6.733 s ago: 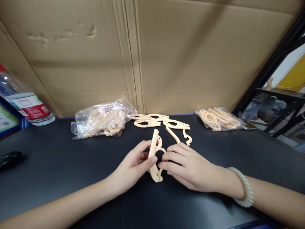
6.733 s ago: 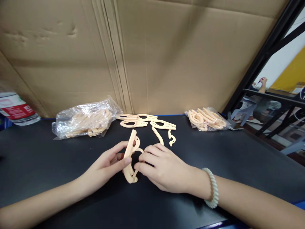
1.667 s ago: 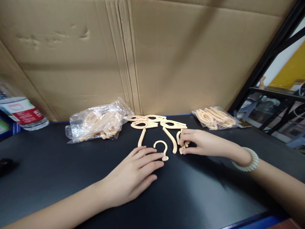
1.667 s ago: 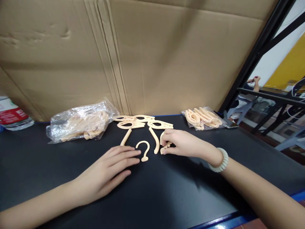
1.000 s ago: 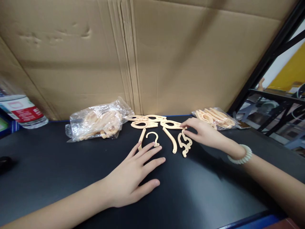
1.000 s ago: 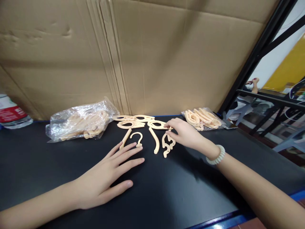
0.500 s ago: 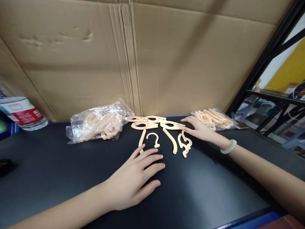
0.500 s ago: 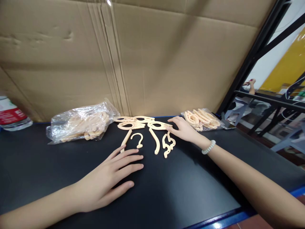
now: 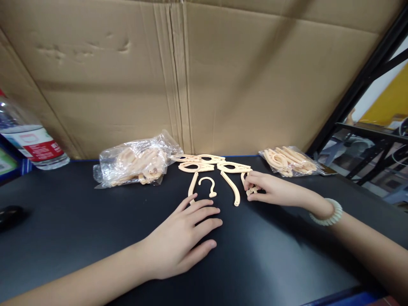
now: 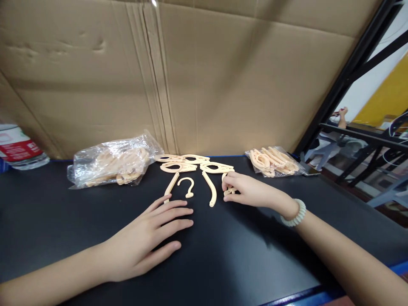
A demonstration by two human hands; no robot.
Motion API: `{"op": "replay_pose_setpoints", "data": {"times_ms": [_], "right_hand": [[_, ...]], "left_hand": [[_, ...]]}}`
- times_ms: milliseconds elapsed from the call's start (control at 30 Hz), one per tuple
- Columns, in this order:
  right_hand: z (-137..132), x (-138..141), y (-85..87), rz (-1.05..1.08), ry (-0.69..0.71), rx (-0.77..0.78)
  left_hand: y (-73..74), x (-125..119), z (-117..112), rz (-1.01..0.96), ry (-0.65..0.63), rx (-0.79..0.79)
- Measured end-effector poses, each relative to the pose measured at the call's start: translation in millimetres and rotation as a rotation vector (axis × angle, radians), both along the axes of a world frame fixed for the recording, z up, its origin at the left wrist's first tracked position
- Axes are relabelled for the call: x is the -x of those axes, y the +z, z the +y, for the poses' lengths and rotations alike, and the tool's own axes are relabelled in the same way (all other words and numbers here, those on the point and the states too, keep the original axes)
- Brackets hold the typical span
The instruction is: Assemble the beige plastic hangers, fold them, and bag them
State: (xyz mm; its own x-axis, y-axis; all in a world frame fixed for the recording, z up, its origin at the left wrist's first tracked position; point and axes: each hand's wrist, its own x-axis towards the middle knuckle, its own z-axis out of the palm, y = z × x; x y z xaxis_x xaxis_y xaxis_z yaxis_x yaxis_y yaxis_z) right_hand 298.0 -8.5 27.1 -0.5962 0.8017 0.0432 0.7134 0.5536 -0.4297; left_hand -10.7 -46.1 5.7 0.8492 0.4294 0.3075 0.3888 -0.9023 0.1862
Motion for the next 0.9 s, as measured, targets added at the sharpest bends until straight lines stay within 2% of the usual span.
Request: {"op": "replay_pose_setpoints", "data": {"times_ms": [200,267,400,500,600,700,900], "right_hand": [[8,-7,-3.0,0.073,-0.017,-0.098],[2,1,-1.4,0.087,-0.005,-0.184],[-17,25,-0.6,0.001,0.112,-0.307],[-22,36,-6.1,-0.091,0.141,-0.363],[-16,33,-13.4,-0.084,0.106,-0.4],[-9,27,-18.3,-0.052,0.076,-0.412],[-13,32,-18.6,0.018,0.088,-0.397]], "left_hand": [[0.3,0,1,-0.002,0.018,-0.039],[-0.8,-1,0,-0.021,0.076,-0.081],[-4.1,-2,-2,-0.086,0.2,-0.157],[-4.4,-3,-2,-0.091,0.237,-0.115],[-3.3,-4,-1,-0.067,0.255,-0.074],[-4.0,-4,-1,-0.053,0.262,-0.099],[-9.0,-2,-1,-0.055,0.278,-0.105]]}}
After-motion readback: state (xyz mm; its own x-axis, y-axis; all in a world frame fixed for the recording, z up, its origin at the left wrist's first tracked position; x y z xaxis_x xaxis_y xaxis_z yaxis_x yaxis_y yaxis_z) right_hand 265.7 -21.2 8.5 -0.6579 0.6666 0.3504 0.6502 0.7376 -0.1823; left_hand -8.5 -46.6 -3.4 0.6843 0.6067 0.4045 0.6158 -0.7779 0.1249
